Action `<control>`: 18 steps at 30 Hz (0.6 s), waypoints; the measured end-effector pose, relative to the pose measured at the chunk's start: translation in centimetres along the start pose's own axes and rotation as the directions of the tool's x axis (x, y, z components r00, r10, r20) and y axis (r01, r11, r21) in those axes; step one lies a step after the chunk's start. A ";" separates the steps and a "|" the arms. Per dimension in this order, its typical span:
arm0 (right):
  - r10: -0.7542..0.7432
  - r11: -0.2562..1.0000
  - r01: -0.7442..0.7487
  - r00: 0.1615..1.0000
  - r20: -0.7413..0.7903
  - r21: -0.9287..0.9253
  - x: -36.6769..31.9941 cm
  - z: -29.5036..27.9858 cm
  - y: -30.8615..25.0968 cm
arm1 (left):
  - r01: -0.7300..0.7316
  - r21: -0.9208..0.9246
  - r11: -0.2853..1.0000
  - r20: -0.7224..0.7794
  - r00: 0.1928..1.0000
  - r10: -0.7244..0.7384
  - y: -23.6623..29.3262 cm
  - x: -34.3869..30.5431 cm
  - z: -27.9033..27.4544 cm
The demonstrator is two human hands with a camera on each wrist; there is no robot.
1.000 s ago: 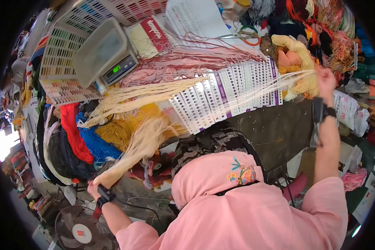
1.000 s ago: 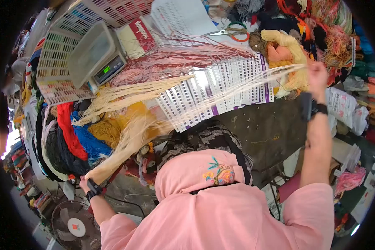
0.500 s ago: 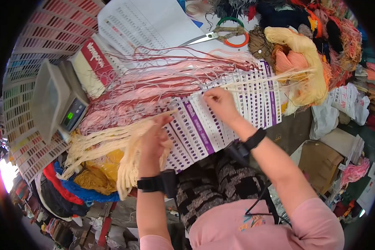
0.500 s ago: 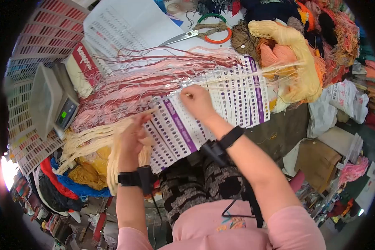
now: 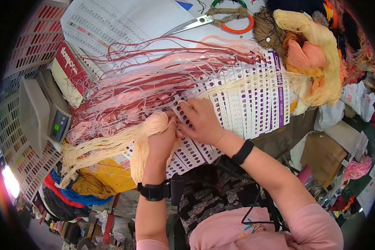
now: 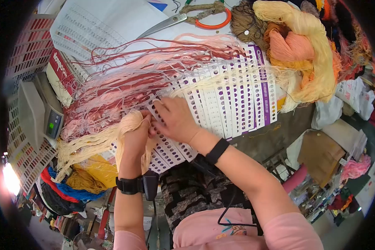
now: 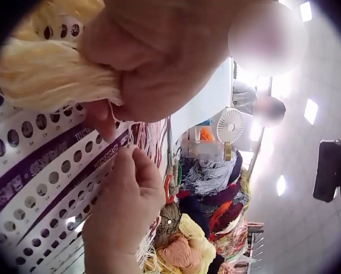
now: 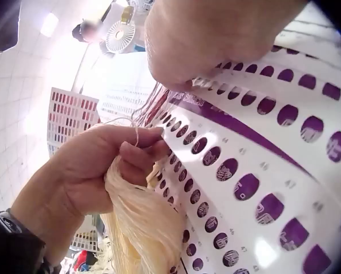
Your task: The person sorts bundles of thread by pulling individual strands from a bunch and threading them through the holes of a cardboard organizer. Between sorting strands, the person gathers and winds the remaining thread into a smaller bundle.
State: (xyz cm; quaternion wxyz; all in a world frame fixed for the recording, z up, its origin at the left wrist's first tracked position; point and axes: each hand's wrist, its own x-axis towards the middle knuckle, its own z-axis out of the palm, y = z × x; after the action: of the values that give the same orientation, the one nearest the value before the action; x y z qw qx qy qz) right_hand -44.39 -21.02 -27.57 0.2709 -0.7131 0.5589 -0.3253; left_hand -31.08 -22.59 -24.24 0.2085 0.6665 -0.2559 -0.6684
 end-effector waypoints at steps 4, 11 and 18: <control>-0.070 0.997 0.070 0.997 -0.021 -0.023 -0.5 0.2 0.0 | -0.157 -0.060 0.986 0.013 0.987 0.158 -0.8 0.9 0.4; -0.021 0.996 0.028 0.996 -0.087 0.085 -0.3 0.4 0.4 | -0.083 -0.183 0.980 -0.052 0.996 0.075 -0.7 0.3 -0.7; -0.001 0.984 0.018 0.995 -0.095 0.180 -0.4 0.4 1.0 | 0.277 -0.597 0.753 0.480 0.875 0.059 0.5 -1.8 -3.5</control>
State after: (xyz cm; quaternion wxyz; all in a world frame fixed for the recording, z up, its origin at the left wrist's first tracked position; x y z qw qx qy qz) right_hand -44.75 -20.86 -28.64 0.3060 -0.6721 0.5358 -0.4094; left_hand -27.56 -22.09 -22.43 0.3170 0.3838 -0.0106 -0.8672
